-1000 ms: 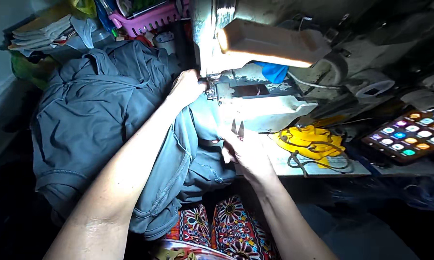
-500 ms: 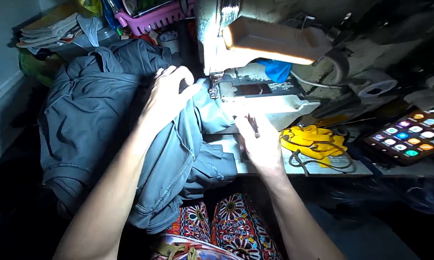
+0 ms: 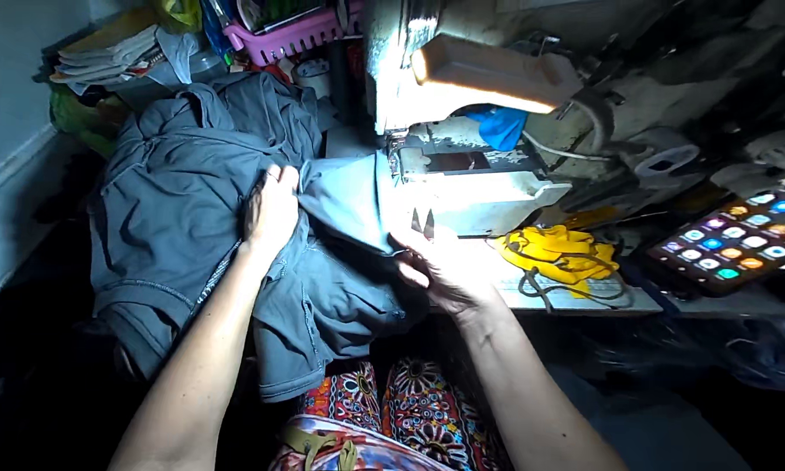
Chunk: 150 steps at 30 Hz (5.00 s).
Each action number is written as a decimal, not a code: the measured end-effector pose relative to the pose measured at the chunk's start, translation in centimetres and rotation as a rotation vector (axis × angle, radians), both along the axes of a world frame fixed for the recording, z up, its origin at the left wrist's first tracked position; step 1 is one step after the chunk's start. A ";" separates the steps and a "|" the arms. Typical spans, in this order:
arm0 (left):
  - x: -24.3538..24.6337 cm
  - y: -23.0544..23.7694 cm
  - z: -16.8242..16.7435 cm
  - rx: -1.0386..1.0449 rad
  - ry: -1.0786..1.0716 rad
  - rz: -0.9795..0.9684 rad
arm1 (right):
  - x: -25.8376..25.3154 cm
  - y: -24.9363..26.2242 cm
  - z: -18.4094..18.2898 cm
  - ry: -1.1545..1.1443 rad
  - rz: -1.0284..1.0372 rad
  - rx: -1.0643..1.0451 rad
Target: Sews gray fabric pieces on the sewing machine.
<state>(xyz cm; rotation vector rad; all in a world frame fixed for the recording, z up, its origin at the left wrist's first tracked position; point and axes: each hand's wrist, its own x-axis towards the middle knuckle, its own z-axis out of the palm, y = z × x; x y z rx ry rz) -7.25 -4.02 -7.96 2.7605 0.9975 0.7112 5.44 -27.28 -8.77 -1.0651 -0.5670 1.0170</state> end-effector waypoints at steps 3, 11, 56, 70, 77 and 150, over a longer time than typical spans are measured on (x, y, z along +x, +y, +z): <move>0.7 -1.0 0.7 0.052 0.062 -0.037 | 0.5 -0.1 0.0 -0.236 -0.184 -0.078; 2.6 -9.4 4.0 -0.914 -0.244 -0.491 | -2.2 -1.5 0.1 -1.016 -0.355 0.005; 2.1 -3.3 16.3 0.022 0.397 -0.820 | 3.3 2.2 3.1 -0.686 -0.050 -0.143; 3.2 -4.7 15.2 0.003 0.523 -0.981 | 1.4 1.4 -0.4 -0.542 -0.123 0.041; 4.2 -5.2 16.5 -0.001 0.720 -0.681 | 3.6 3.4 -0.8 -0.632 -0.107 0.143; 8.7 2.3 6.6 -0.040 0.168 -0.053 | 1.6 -2.4 0.1 -0.955 -0.322 -0.259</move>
